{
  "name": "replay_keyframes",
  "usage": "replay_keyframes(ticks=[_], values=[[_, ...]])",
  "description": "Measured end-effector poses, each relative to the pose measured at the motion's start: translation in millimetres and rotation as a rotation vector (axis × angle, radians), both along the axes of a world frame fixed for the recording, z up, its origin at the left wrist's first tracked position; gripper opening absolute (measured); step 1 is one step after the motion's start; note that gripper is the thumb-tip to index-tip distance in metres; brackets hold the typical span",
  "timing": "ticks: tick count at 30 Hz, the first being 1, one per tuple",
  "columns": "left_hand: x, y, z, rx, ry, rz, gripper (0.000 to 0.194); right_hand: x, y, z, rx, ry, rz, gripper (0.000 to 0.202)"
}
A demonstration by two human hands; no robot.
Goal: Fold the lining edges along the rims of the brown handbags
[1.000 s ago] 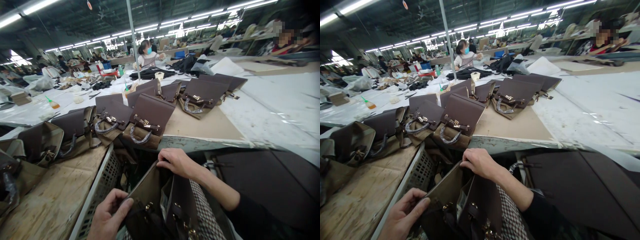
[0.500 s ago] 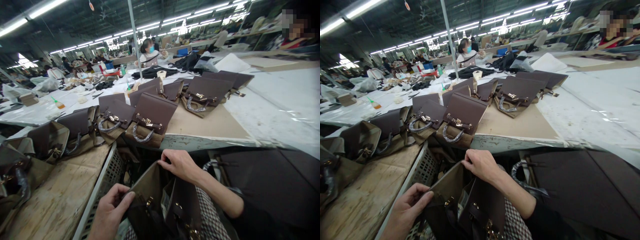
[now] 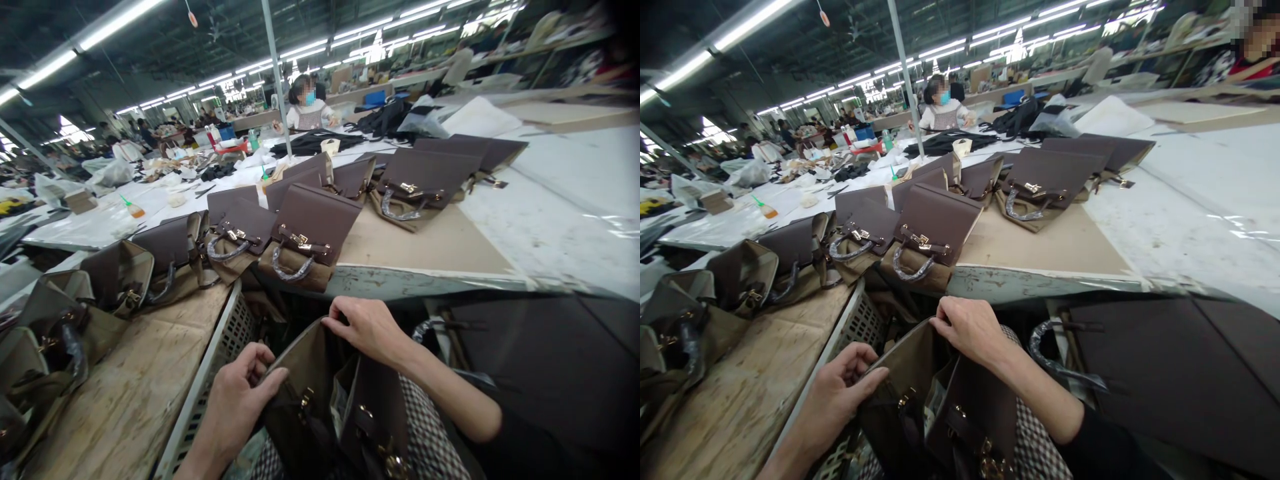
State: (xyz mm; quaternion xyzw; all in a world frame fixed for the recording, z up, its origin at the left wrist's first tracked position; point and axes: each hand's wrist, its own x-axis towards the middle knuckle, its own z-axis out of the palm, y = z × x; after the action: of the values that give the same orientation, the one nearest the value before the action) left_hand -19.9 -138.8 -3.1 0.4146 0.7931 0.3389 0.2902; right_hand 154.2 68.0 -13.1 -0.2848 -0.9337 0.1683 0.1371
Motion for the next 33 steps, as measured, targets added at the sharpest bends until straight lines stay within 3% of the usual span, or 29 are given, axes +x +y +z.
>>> replay_keyframes(ticks=[6,13,17,22,26,33], values=[[4.2,7.2,14.6,-0.04,0.099,-0.096,0.017,1.1,1.2,-1.1,0.008,0.008,-0.003,0.017],[5.2,12.3,12.3,-0.014,0.269,-0.154,0.021,0.5,2.3,-1.5,0.02,0.007,-0.001,0.017],[7.0,15.7,12.8,0.025,0.167,-0.148,0.022,-0.1,2.8,-1.3,0.009,0.015,0.002,0.016],[2.8,18.7,8.5,-0.043,-0.053,-0.079,0.025,0.8,3.4,-1.3,-0.003,0.015,0.001,0.016],[-6.7,23.7,5.8,-0.095,-0.12,-0.128,0.033,1.8,3.3,-3.7,0.012,0.03,-0.016,0.016],[-6.5,40.0,23.5,-0.14,0.187,-0.307,0.032,-0.8,1.9,-3.9,0.018,0.044,-0.009,0.015]])
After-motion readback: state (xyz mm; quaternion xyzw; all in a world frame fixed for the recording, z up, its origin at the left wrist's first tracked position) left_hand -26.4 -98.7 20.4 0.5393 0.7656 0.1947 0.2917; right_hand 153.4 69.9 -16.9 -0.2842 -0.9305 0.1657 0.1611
